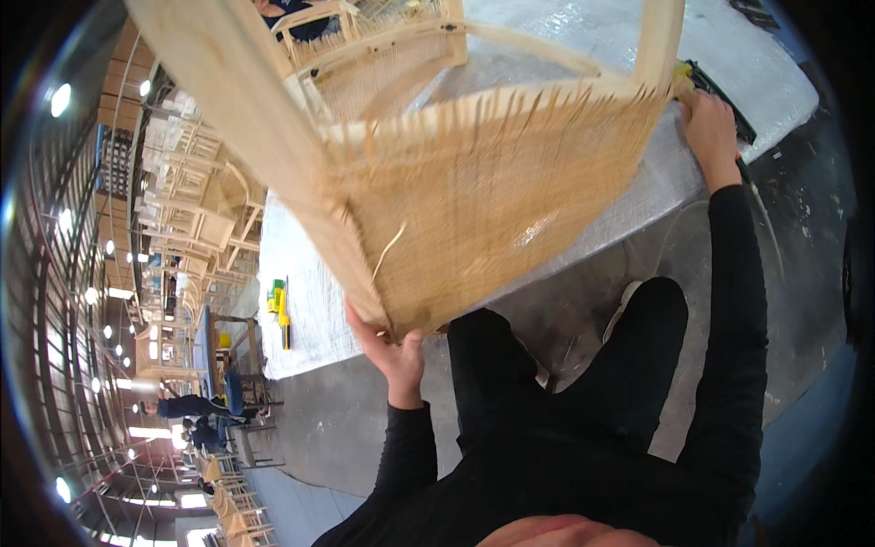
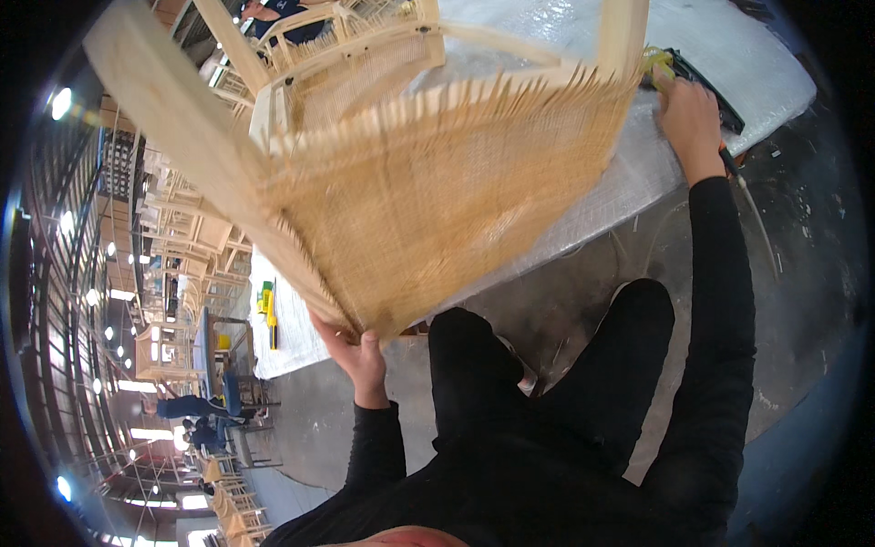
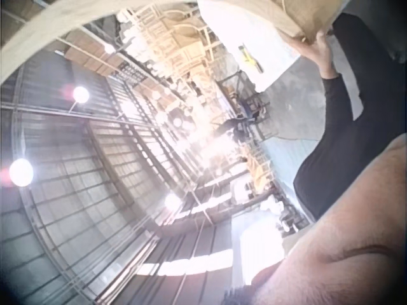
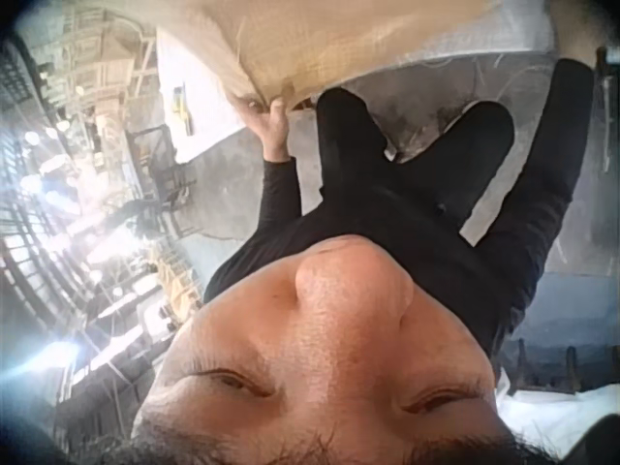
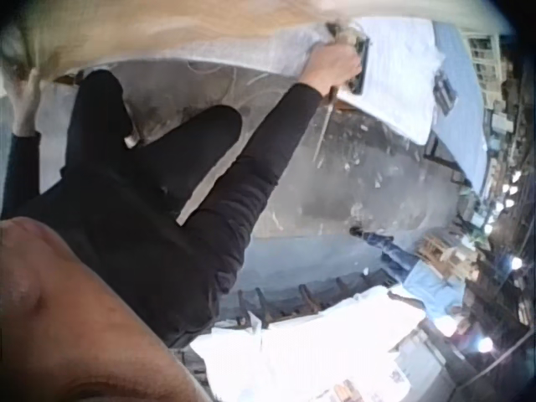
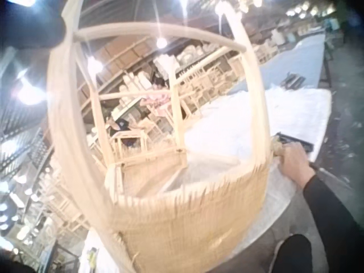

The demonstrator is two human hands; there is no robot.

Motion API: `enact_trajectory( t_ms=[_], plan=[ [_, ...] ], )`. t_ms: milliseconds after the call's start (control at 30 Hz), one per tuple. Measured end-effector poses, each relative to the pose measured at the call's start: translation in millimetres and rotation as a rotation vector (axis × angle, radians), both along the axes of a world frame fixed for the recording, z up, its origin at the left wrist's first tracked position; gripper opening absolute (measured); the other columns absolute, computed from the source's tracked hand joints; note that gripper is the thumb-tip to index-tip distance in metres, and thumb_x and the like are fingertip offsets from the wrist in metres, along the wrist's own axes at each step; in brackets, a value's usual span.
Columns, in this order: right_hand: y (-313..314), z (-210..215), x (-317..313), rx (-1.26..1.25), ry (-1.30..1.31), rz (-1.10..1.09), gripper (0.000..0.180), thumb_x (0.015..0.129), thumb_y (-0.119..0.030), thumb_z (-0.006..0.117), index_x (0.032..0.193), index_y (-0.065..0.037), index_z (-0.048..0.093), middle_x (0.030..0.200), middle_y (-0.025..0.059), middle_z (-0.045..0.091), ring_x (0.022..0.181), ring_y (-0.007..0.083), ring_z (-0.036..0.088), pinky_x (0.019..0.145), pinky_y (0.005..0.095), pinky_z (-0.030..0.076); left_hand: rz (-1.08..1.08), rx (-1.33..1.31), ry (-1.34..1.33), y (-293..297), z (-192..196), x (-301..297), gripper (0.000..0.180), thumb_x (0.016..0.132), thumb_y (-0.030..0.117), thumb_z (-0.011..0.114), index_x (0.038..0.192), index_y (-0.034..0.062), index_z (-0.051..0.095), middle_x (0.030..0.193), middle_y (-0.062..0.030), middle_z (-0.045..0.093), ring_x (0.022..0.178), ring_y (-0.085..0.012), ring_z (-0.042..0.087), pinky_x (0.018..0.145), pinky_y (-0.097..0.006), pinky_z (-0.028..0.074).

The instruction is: The person uses a pneumatic staple gun to attach woven cane webbing to the underside of a wooden chair frame. They repeatedly pull the webbing taut, staple it along the frame edges, and trim excess material with a utility knife.

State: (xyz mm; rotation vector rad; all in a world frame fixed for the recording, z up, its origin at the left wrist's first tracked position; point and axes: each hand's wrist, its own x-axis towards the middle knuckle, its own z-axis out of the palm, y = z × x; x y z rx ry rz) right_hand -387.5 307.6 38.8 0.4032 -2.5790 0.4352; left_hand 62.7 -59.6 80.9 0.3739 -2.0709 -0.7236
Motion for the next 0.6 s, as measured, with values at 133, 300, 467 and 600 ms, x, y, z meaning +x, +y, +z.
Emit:
enact_trajectory(
  t_ms=[133, 300, 467, 600],
  plan=[
    [-15.1, 0.4, 11.9, -0.166, 0.351, 0.036, 0.031, 0.095, -0.019, 0.066, 0.125, -0.013, 0.073, 0.120, 0.0159, 0.072, 0.110, 0.0366, 0.067, 0.096, 0.0452, 0.052, -0.027, -0.015, -0.060, 31.2, 10.5, -30.2, 0.119, 0.079, 0.050, 0.085, 0.162, -0.0034, 0.019, 0.163, -0.0226, 0.030, 0.149, -0.0355, 0.034, 0.118, -0.046, 0.032],
    [-96.6, -28.1, 230.9, -1.500, -0.362, 0.323, 0.025, 0.104, -0.022, 0.064, 0.101, 0.001, 0.075, 0.087, 0.0038, 0.073, 0.072, 0.0061, 0.058, 0.062, 0.0232, 0.044, -0.017, -0.140, -0.220, 30.6, 23.9, -18.5, 0.117, 0.075, 0.023, 0.090, 0.163, -0.0020, 0.016, 0.159, -0.0260, 0.033, 0.146, -0.0403, 0.036, 0.120, -0.050, 0.029],
    [-179.2, -22.7, 364.0, -1.818, -1.220, 0.445, 0.066, 0.101, -0.021, 0.069, 0.157, -0.001, 0.039, 0.142, 0.0121, 0.060, 0.082, 0.0128, 0.068, 0.059, 0.0223, 0.050, 0.026, -0.173, -0.223, 42.9, 26.9, -35.0, 0.117, 0.073, 0.015, 0.090, 0.162, -0.0013, 0.016, 0.147, -0.0270, 0.042, 0.138, -0.0426, 0.042, 0.116, -0.051, 0.033],
    [-188.4, -7.5, 344.7, -1.660, -1.169, 0.447, 0.059, 0.096, -0.034, 0.076, 0.139, 0.000, 0.056, 0.115, 0.0069, 0.070, 0.072, 0.0091, 0.065, 0.056, 0.0211, 0.047, 0.056, -0.169, -0.187, 44.2, 22.9, -27.6, 0.116, 0.074, 0.016, 0.091, 0.162, -0.0002, 0.018, 0.147, -0.0279, 0.041, 0.139, -0.0440, 0.041, 0.116, -0.051, 0.033]
  ],
)
